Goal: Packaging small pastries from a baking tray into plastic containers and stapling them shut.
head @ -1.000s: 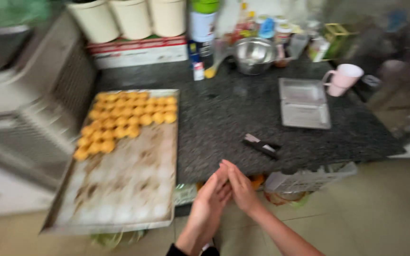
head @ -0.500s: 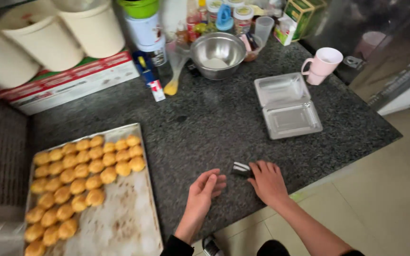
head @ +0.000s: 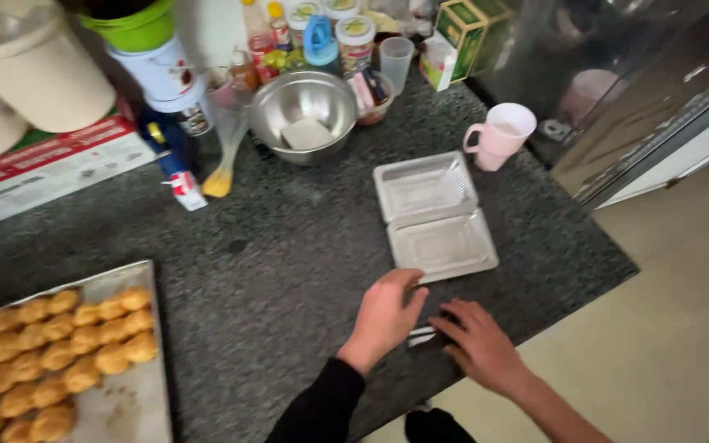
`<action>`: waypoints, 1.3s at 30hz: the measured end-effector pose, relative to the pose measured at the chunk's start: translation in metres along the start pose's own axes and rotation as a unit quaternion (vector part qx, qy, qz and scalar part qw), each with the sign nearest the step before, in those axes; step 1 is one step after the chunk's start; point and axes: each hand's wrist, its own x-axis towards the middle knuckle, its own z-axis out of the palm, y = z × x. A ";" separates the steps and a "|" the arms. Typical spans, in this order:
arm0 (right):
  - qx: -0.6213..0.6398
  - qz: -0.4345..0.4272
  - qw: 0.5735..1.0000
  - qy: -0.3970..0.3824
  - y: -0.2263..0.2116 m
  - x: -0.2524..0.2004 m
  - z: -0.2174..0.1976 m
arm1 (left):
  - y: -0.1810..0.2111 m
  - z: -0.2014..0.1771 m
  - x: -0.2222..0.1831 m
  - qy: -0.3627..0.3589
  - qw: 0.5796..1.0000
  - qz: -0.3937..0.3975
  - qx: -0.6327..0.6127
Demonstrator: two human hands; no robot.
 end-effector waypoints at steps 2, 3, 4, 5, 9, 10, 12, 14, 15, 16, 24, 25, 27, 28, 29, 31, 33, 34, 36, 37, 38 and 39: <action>0.068 0.046 0.997 -0.008 -0.007 0.008 -0.026 | 0.010 0.028 0.031 -0.038 0.998 0.019 0.053; 0.137 0.094 0.986 -0.011 -0.014 0.011 -0.035 | 0.013 0.040 0.044 -0.080 0.990 0.040 0.108; 0.139 0.094 0.986 -0.013 -0.004 0.009 -0.035 | 0.001 0.057 0.055 -0.081 0.990 0.036 0.108; 0.124 0.123 0.984 0.021 0.006 0.005 -0.036 | -0.011 0.075 0.066 -0.092 0.970 0.062 0.216; 0.084 0.191 0.976 0.062 0.041 -0.009 -0.040 | -0.040 0.110 0.083 -0.149 0.919 0.091 0.354; 0.086 0.192 0.976 0.061 0.049 -0.013 -0.042 | -0.042 0.112 0.087 -0.152 0.919 0.089 0.354; 0.085 0.175 0.975 0.106 0.059 -0.016 -0.041 | -0.049 0.110 0.094 -0.182 0.922 0.051 0.338; 0.107 0.196 0.970 0.095 0.061 -0.014 -0.043 | -0.058 0.106 0.102 -0.204 0.933 0.015 0.297; 0.126 0.214 0.965 0.082 0.061 -0.011 -0.044 | -0.063 0.102 0.105 -0.220 0.942 -0.022 0.254; 0.129 0.214 0.965 0.082 0.061 -0.011 -0.042 | -0.060 0.097 0.108 -0.221 0.941 -0.024 0.255; 0.124 0.204 0.965 0.111 0.061 -0.009 -0.035 | -0.068 0.097 0.112 -0.239 0.944 -0.014 0.226; 0.124 0.204 0.965 0.111 0.061 -0.009 -0.033 | -0.059 0.103 0.111 -0.239 0.944 -0.014 0.226; 0.122 0.209 0.963 0.120 0.061 -0.010 -0.028 | -0.040 0.115 0.109 -0.237 0.924 0.041 0.296; 0.122 0.209 0.963 0.120 0.063 -0.010 -0.028 | -0.040 0.125 0.105 -0.237 0.925 0.041 0.295; 0.110 0.195 0.966 0.132 0.064 -0.010 -0.027 | -0.040 0.135 0.100 -0.189 0.908 0.099 0.361; 0.099 0.181 0.968 0.142 0.063 -0.010 -0.027 | -0.039 0.139 0.092 -0.140 0.881 0.155 0.424; 0.095 0.191 0.962 0.173 0.063 -0.009 -0.031 | -0.036 0.129 0.088 -0.154 0.906 0.158 0.361; 0.096 0.191 0.961 0.174 0.064 -0.010 -0.032 | -0.036 0.122 0.090 -0.155 0.906 0.158 0.362; 0.104 0.209 0.958 0.167 0.065 -0.012 -0.031 | -0.036 0.108 0.095 -0.253 0.914 0.049 0.314; 0.105 0.209 0.958 0.167 0.064 -0.012 -0.032 | -0.042 0.109 0.098 -0.254 0.914 0.049 0.314; 0.119 0.227 0.955 0.153 0.062 -0.012 -0.033 | -0.049 0.110 0.101 -0.280 0.926 0.010 0.255; 0.132 0.244 0.951 0.139 0.062 -0.012 -0.034 | -0.056 0.110 0.105 -0.304 0.932 -0.029 0.195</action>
